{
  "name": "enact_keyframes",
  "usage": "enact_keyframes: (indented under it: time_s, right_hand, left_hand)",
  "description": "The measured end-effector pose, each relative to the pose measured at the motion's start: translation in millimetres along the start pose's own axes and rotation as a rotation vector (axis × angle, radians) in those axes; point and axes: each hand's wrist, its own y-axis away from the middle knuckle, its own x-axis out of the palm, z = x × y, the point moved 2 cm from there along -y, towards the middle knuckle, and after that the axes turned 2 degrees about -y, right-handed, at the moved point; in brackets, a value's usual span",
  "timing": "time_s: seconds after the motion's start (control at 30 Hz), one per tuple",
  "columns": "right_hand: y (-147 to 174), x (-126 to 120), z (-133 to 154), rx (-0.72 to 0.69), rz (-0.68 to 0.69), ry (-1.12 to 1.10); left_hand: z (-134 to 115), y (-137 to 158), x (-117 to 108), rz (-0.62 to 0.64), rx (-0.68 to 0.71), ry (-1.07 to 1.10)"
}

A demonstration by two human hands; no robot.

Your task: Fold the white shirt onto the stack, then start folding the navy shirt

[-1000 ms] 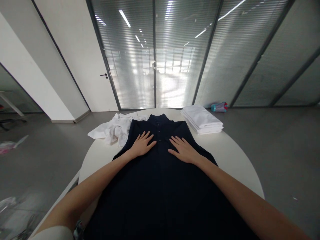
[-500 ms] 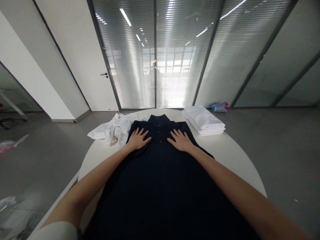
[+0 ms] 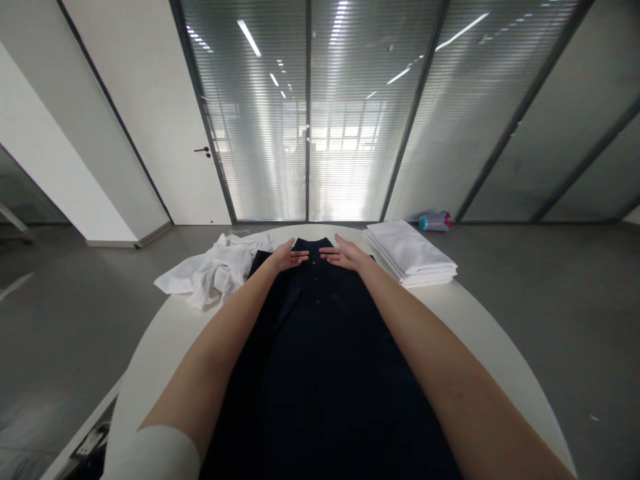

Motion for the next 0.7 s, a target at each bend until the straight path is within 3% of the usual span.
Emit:
enact_keyframes:
  time_s: [0.17,0.4,0.7]
  right_hand:
    - [-24.0,-1.9,-8.6,0.035,-0.086,0.073]
    - [-11.7,-2.8,-5.4,-0.078,-0.21,0.276]
    - [22.4,-0.5,-28.9,-0.316,-0.446,0.89]
  left_hand:
    - [8.2,-11.0,-4.4,0.075,-0.066,0.099]
    - [13.9,-4.1,-6.1,-0.086,0.105,-0.03]
    - [25.4,22.4,-5.7,-0.237,0.291,-0.519]
